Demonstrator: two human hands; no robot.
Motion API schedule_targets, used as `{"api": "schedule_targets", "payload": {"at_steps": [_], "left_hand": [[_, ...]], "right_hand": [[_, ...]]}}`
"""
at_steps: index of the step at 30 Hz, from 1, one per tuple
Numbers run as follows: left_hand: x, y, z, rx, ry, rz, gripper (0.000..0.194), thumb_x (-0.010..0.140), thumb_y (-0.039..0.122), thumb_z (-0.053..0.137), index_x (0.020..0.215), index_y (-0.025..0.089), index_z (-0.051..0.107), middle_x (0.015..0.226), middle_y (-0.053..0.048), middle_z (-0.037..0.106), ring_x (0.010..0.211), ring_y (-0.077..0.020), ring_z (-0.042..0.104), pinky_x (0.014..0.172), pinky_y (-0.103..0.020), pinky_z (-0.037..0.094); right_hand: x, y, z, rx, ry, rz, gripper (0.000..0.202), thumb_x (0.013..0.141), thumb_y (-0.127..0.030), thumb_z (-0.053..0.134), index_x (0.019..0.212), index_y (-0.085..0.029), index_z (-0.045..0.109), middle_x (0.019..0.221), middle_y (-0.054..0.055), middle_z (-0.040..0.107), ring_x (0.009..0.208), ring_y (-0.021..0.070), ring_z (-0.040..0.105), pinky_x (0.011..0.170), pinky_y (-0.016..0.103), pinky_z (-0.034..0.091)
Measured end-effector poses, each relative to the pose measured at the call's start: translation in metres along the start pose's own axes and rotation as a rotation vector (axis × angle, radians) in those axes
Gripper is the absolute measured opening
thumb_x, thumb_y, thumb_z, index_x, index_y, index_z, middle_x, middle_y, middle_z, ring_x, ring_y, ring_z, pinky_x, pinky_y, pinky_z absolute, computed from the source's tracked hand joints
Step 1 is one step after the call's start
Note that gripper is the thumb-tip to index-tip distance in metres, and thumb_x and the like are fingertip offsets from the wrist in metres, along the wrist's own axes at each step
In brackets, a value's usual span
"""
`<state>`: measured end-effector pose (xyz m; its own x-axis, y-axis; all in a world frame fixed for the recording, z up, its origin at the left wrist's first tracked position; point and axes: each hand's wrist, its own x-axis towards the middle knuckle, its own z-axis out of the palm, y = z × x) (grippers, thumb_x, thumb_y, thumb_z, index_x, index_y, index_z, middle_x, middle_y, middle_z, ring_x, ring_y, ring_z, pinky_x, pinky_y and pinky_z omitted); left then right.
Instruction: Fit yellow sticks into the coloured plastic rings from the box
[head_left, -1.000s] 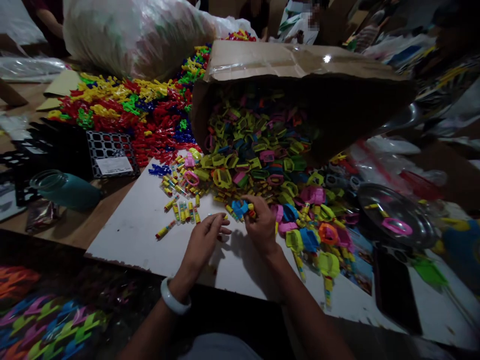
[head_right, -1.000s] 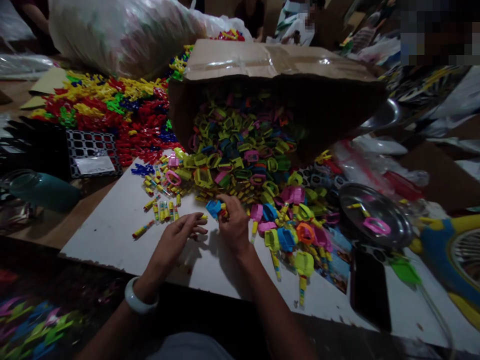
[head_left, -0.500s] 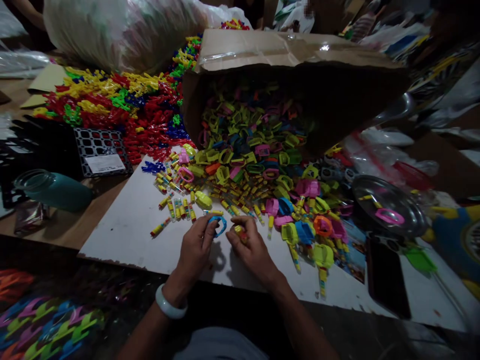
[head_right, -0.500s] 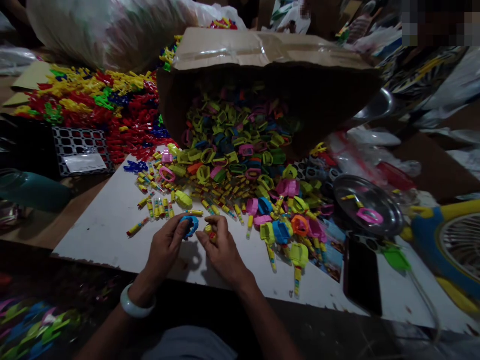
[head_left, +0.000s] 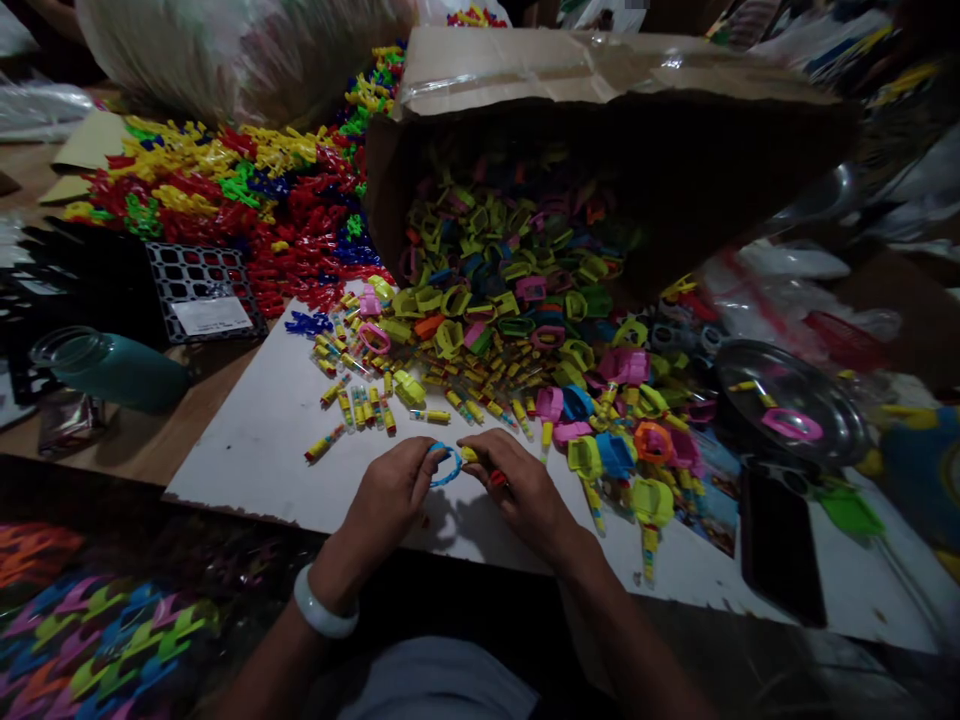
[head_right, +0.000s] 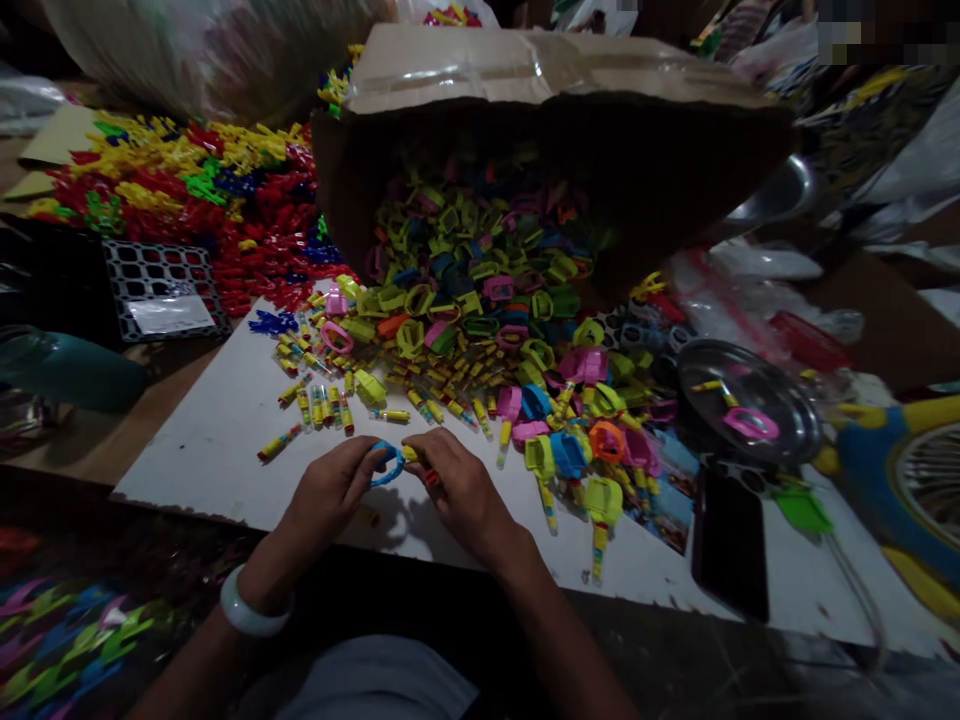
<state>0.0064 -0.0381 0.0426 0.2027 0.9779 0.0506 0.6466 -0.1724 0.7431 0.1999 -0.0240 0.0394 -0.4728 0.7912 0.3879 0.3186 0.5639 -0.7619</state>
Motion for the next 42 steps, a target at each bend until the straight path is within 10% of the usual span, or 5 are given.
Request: {"api": "schedule_targets", "payload": {"at_steps": [13, 24, 32, 34, 42], "left_hand": [[0.003, 0.006, -0.004, -0.084, -0.135, -0.227, 0.041, 0.092, 0.050, 0.035, 0.070, 0.021, 0.052, 0.064, 0.001, 0.053, 0.063, -0.0152, 0.050, 0.063, -0.028, 0.033], [0.011, 0.008, 0.000, -0.336, -0.362, -0.449, 0.045, 0.085, 0.057, 0.039, 0.059, 0.022, 0.050, 0.047, 0.001, 0.052, 0.044, -0.0153, 0.050, 0.050, -0.028, 0.036], [0.046, -0.022, -0.029, 0.098, 0.224, -0.354, 0.035, 0.090, 0.035, 0.040, 0.111, 0.017, 0.061, 0.110, -0.011, 0.068, 0.099, -0.0241, 0.062, 0.083, -0.034, 0.045], [0.055, -0.027, -0.033, 0.158, 0.239, -0.422, 0.031, 0.090, 0.033, 0.041, 0.105, 0.017, 0.063, 0.103, -0.010, 0.070, 0.096, -0.0246, 0.063, 0.080, -0.034, 0.045], [0.082, -0.006, -0.004, 0.433, 0.138, -0.584, 0.055, 0.093, 0.057, 0.033, 0.098, 0.012, 0.063, 0.088, -0.019, 0.070, 0.086, -0.0346, 0.067, 0.069, -0.039, 0.047]], "right_hand": [[-0.002, 0.001, -0.001, -0.302, -0.113, -0.153, 0.023, 0.102, -0.015, 0.042, 0.122, -0.010, 0.054, 0.095, 0.012, 0.060, 0.086, 0.0228, 0.054, 0.073, 0.034, 0.048], [-0.012, 0.008, 0.012, -0.574, -0.107, -0.276, 0.040, 0.107, -0.025, 0.030, 0.083, -0.013, 0.059, 0.068, 0.004, 0.051, 0.062, 0.0199, 0.045, 0.055, 0.031, 0.033], [-0.022, 0.026, -0.075, -0.958, 0.546, 0.082, 0.040, 0.101, -0.033, 0.049, 0.135, -0.012, 0.050, 0.113, 0.018, 0.055, 0.108, 0.0339, 0.051, 0.093, 0.049, 0.041], [-0.011, 0.026, -0.062, -0.876, 0.568, 0.129, 0.034, 0.100, -0.025, 0.045, 0.130, -0.014, 0.054, 0.112, 0.017, 0.055, 0.109, 0.0327, 0.051, 0.092, 0.048, 0.043], [0.053, 0.017, 0.069, -0.676, -0.183, 0.485, 0.020, 0.098, -0.031, 0.055, 0.115, -0.021, 0.057, 0.099, 0.008, 0.061, 0.077, 0.0227, 0.062, 0.061, 0.029, 0.048]]}}
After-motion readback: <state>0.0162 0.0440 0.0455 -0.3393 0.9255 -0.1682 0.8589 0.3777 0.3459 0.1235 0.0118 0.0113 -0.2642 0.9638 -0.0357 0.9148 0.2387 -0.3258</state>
